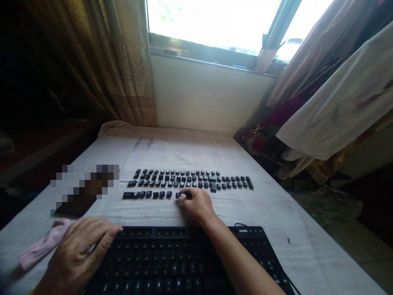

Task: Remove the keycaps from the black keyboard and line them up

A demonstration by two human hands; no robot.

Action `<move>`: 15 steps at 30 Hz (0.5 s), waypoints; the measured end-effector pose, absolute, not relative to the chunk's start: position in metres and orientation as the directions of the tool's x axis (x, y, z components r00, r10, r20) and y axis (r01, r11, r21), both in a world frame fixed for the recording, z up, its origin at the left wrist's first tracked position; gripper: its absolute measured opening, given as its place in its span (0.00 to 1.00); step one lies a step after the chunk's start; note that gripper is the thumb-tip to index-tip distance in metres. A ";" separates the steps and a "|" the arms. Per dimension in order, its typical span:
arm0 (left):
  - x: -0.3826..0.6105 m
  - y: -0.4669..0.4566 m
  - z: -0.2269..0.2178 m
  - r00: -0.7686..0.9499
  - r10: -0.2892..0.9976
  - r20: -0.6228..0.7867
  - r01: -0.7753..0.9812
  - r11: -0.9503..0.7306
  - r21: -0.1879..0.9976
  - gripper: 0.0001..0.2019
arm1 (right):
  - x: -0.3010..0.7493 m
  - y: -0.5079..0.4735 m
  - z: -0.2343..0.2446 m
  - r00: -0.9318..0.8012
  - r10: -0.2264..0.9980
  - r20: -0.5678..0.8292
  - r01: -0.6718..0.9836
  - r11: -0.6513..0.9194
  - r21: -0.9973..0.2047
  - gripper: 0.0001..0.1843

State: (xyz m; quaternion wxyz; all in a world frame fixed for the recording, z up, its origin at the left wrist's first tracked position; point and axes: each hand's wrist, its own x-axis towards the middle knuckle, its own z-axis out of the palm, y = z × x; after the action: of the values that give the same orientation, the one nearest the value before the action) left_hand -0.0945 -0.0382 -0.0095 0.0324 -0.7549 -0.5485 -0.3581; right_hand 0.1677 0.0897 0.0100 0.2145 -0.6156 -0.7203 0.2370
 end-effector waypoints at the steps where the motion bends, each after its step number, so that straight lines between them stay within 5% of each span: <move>1: -0.097 -0.037 -0.011 0.139 0.803 0.579 0.854 -0.393 0.340 0.09 | 0.166 0.091 0.008 -0.148 0.989 0.006 0.788 0.122 -0.603 0.10; 15: -0.103 -0.030 -0.017 0.152 0.771 0.619 0.856 -0.416 0.308 0.10 | 0.157 0.099 -0.008 -0.146 0.989 -0.038 0.826 0.101 -0.554 0.13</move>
State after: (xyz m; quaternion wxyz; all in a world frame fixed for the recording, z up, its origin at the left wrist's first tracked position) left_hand -0.1034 -0.0304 -0.0173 0.0577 -0.7567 -0.5373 -0.3681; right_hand 0.1567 0.0989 -0.0076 0.1756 -0.6294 -0.7207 0.2313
